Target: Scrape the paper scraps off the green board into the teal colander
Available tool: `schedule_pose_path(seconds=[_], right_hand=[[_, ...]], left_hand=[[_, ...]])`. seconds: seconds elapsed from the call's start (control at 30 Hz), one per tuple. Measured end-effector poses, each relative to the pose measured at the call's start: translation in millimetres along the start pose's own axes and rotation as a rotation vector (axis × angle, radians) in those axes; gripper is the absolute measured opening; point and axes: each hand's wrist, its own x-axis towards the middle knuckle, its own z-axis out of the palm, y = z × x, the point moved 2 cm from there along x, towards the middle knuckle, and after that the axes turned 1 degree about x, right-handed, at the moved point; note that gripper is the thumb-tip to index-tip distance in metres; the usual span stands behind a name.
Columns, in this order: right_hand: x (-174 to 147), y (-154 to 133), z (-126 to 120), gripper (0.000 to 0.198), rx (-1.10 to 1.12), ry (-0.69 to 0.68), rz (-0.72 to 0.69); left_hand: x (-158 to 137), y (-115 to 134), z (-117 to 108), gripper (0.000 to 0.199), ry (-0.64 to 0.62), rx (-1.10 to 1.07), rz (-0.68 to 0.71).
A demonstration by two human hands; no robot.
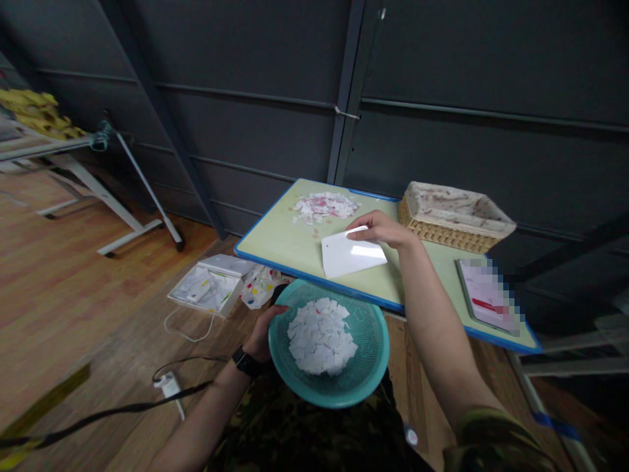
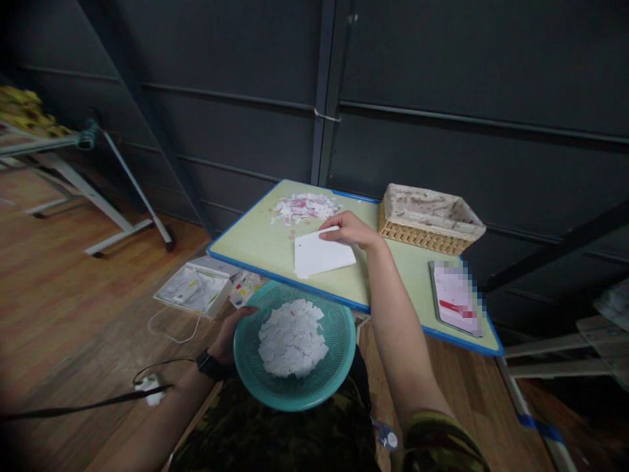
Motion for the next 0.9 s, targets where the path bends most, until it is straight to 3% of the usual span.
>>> schedule_pose_path(seconds=[0.1,0.33,0.57,0.77,0.9], right_hand=[[-2.7,-1.7,-1.0,0.035,0.01,-0.044,-0.018],[-4.5,5.7,-14.0,0.027,0.068,0.1,0.039],[-4.5,-0.2,-1.5,0.03,0.036,-0.092,0.003],[0.0,3.6,-8.2,0.029,0.075,0.132,-0.034],[3.0,6.0,-6.6,0.026,0.008,0.121,-0.027]], left_hand=[[-2.0,0.5,1.0,0.014,-0.007,0.007,0.004],[-0.6,0.6,-0.1,0.011,0.007,0.008,0.033],[-1.8,1.5,1.6,0.009,0.017,-0.019,0.045],[-0.8,1.4,0.2,0.011,0.01,-0.016,0.037],[-1.0,2.1,-0.3,0.01,0.016,0.01,0.043]])
